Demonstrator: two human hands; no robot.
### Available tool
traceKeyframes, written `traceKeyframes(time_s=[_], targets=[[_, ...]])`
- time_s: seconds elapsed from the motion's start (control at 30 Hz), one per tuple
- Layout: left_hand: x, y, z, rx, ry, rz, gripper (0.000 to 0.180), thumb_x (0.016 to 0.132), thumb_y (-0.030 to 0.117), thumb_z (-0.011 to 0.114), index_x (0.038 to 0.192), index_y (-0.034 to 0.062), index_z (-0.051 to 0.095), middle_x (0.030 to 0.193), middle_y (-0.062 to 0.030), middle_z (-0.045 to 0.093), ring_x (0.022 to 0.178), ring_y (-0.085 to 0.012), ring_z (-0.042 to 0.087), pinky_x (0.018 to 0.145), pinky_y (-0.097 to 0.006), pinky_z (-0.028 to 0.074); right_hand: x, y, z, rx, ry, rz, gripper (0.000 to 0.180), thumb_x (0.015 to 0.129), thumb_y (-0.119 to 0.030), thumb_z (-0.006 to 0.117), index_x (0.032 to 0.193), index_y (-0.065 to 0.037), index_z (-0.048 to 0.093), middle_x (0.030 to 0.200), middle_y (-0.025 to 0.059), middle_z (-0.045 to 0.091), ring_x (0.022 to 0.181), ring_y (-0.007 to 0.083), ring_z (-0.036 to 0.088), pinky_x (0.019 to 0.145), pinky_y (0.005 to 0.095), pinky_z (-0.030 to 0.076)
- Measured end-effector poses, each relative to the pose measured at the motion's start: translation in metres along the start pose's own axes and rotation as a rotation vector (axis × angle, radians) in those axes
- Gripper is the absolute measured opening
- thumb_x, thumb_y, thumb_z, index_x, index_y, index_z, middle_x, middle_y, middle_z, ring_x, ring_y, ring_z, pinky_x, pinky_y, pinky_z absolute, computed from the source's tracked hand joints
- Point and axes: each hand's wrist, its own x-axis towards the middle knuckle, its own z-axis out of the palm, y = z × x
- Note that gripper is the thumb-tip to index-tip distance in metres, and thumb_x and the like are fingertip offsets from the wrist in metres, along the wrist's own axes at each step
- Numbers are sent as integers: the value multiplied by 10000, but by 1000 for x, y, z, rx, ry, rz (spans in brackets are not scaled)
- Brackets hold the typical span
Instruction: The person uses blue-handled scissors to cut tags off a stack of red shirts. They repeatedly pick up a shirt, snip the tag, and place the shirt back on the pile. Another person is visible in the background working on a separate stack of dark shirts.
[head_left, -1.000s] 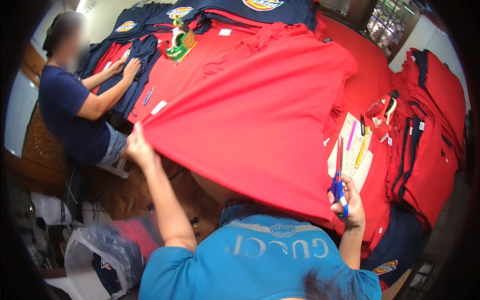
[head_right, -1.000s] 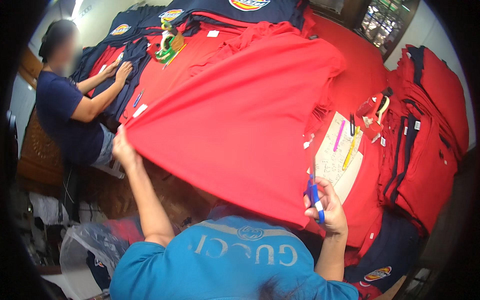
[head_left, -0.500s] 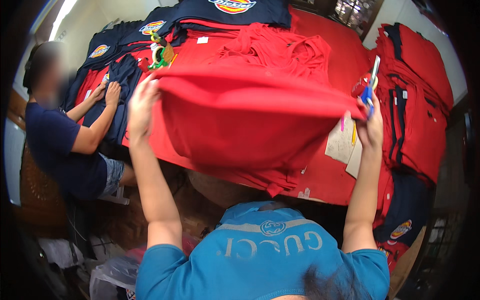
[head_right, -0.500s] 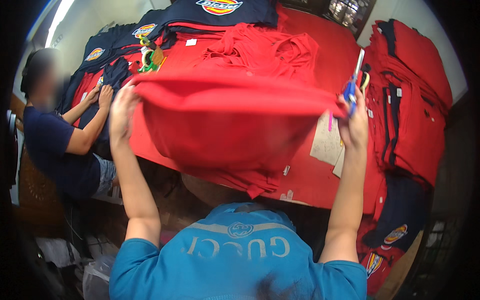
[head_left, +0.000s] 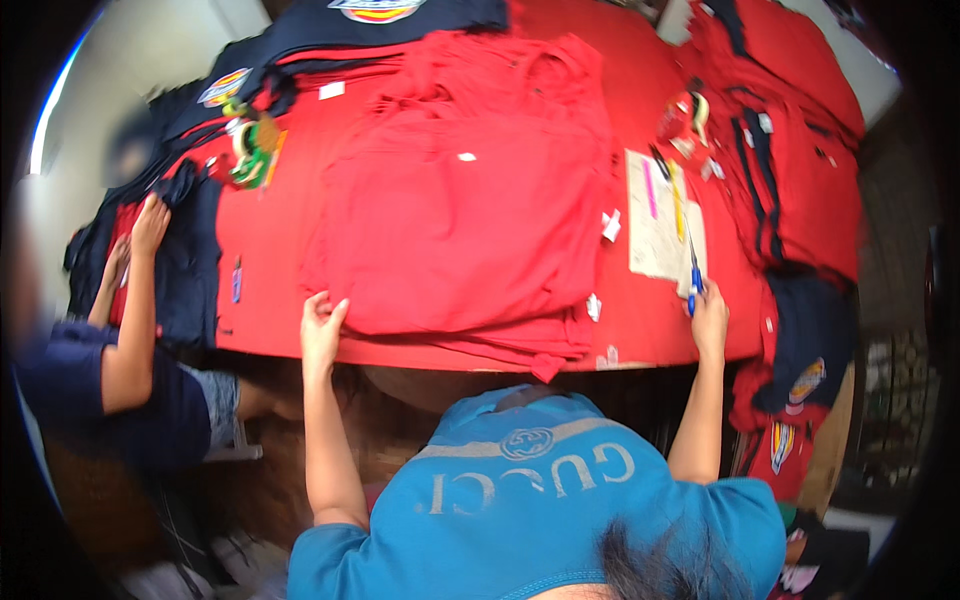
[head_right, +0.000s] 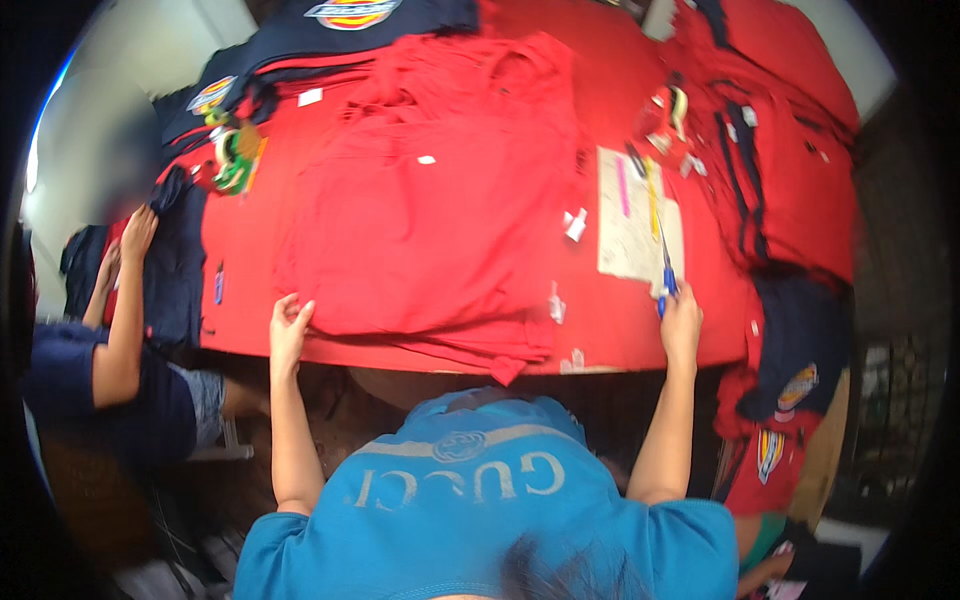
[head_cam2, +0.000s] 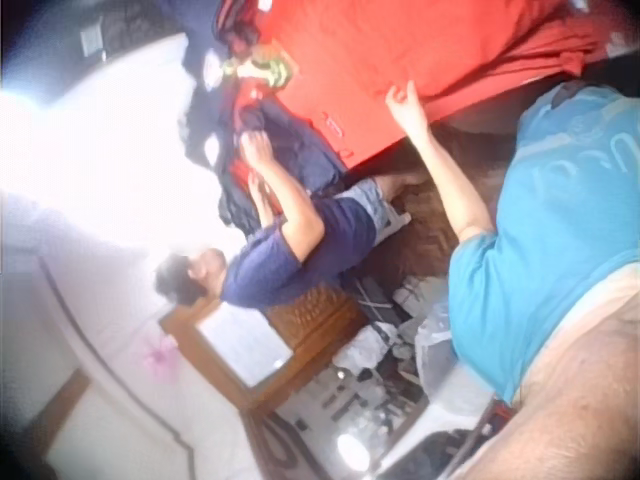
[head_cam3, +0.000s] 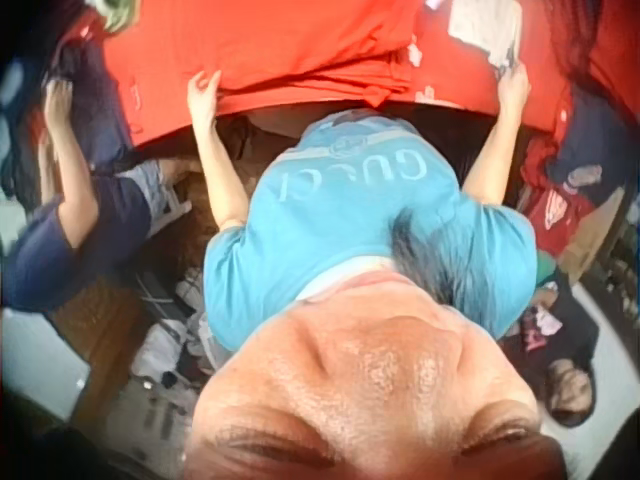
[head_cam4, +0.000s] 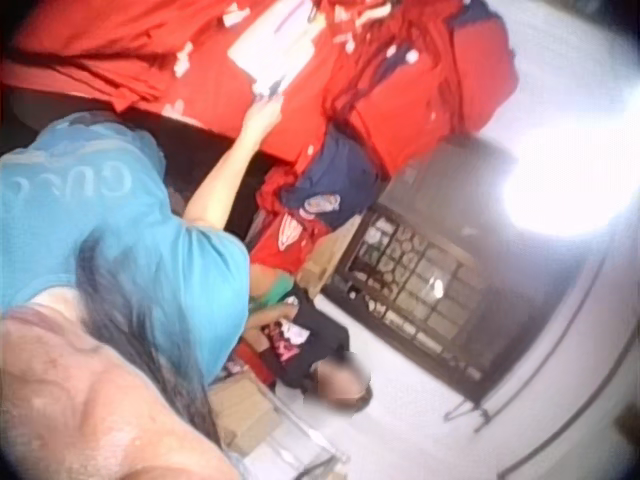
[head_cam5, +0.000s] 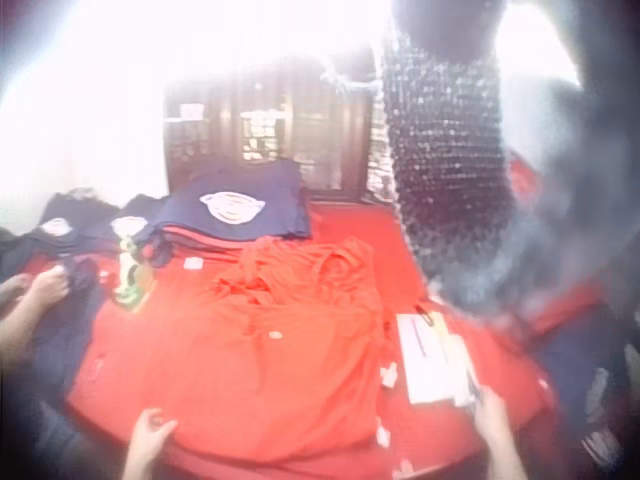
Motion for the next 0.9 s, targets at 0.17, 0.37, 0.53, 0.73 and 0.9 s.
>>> traceKeyframes(time_s=[0.17,0.37,0.53,0.73,0.9], targets=[[-6,6,-7,-89,-96,-115,366,824,237,737,1096,57,571,815,31,605,728,-33,532,584,-198,385,19,3,-21,-425,108,83,241,896,-123,551,1077,35,562,890,296,634,900,465,608,767,527,460],[-2,17,-14,-222,-226,-215,297,806,172,759,1019,83,573,805,53,589,671,-12,501,571,-170,372,39,43,-23,-659,148,-59,210,865,-147,587,934,51,583,911,275,618,901,451,601,795,523,461],[-19,24,-31,-443,-382,-138,310,782,39,728,1047,56,566,893,-9,617,847,-105,587,795,-248,457,12,-15,-4,-758,213,-184,205,833,-146,605,934,32,618,892,226,633,863,388,625,759,457,493],[-15,5,-13,-362,-347,-33,255,775,-55,676,992,38,580,908,-17,627,856,-106,587,813,-252,468,-64,-135,68,145,-536,-106,448,797,-404,732,847,7,561,722,73,559,656,159,538,626,310,444],[-23,27,-27,-441,-224,83,104,810,-20,680,852,40,606,846,-5,628,771,-77,570,756,-236,464,-55,-147,90,17,-311,-305,360,792,-248,722,794,46,514,775,175,521,739,315,547,677,382,446]])
